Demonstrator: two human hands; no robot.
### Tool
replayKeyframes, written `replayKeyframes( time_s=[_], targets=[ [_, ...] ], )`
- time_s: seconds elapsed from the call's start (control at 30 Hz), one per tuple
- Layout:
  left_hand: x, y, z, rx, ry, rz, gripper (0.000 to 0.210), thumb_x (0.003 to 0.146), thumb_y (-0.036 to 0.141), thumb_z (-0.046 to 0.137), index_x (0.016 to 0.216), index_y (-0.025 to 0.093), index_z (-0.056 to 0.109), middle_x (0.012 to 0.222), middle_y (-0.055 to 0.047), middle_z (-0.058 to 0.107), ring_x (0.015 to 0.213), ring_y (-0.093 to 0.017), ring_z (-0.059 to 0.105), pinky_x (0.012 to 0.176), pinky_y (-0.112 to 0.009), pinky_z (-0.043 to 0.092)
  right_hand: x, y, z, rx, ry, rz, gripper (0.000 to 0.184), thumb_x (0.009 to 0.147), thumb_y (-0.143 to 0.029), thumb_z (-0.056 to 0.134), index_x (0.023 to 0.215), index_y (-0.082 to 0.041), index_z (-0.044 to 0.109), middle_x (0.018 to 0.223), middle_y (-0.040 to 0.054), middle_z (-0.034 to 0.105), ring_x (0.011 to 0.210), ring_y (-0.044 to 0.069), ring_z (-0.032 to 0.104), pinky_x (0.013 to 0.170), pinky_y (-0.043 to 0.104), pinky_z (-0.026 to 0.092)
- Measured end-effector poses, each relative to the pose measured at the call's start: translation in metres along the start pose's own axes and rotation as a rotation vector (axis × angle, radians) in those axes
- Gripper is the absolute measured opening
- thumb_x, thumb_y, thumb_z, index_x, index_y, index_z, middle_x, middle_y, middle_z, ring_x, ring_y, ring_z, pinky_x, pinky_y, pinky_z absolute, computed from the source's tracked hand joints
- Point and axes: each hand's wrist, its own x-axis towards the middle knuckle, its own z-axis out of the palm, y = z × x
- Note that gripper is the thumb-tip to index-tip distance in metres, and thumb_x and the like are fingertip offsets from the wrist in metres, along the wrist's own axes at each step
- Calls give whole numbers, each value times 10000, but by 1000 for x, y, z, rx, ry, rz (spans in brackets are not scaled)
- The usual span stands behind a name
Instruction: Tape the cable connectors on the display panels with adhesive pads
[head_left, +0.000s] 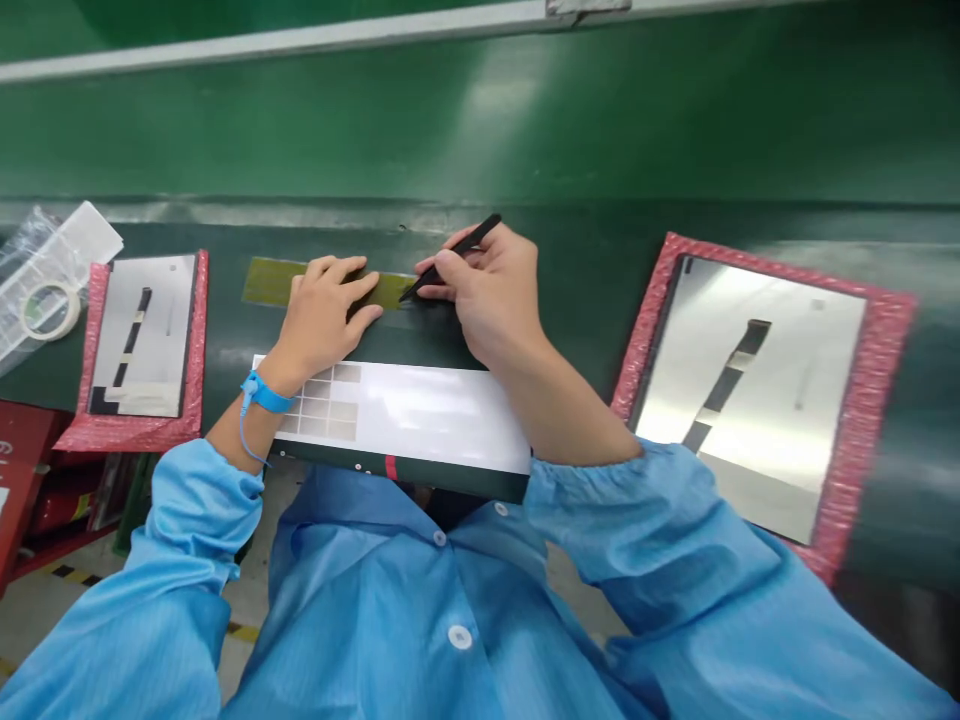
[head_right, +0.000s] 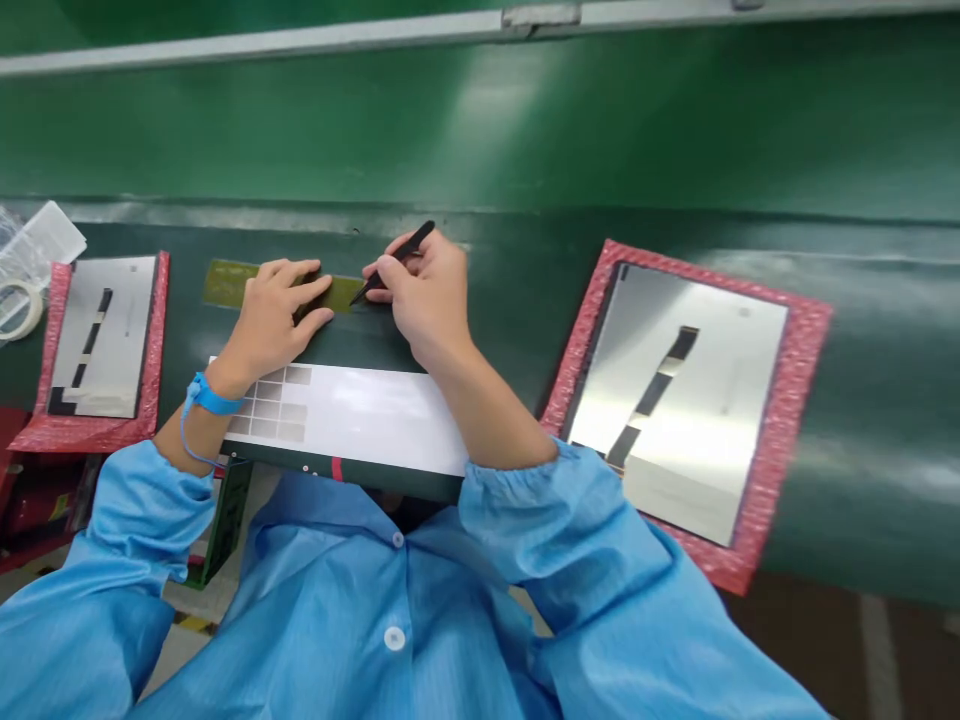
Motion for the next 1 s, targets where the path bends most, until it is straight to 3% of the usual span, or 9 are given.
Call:
replayKeyframes(
  time_s=[0.2,0.4,0.6,0.87,1.0],
  targets=[
    [3,0,0,-14,-48,41,433,1034,311,618,1457,235,673,1618,-112,568,1469,-397,447,1119,-595,418,-2,-2,-8,-64,-7,-20,111,967,-173,697,1007,-213,601,869,0,729,863,151,794,636,184,616],
    [3,3,-1,-8,-89,43,464,1042,162,460,1460,230,651,1637,-122,539,1493,-395,436,1107,-626,432,-4,-17,-9,-138,-43,39,164,923,-163,750,928,-258,617,827,2,735,867,191,790,631,259,669],
    [2,7,-2,-3,-95,32,482,1050,154,415,1464,247,644,1644,-125,531,1497,-396,433,1115,-641,431,-3,-23,-5,-173,-37,86,198,886,-178,788,878,-291,625,816,6,755,806,197,756,639,314,666],
    [2,-1,1,-26,-33,57,464,1033,195,469,1440,262,682,1610,-115,571,1462,-389,467,1124,-642,421,4,-4,0,-55,-1,14,285,857,-171,822,910,-299,573,728,-53,708,694,154,705,568,268,582],
    [2,-5,-1,0,-13,83,468,1037,228,466,1452,269,679,1610,-111,583,1470,-378,468,1109,-614,439,5,-10,-3,30,-14,33,312,861,-246,860,927,-289,558,751,-52,717,703,151,717,565,251,587]
  ],
)
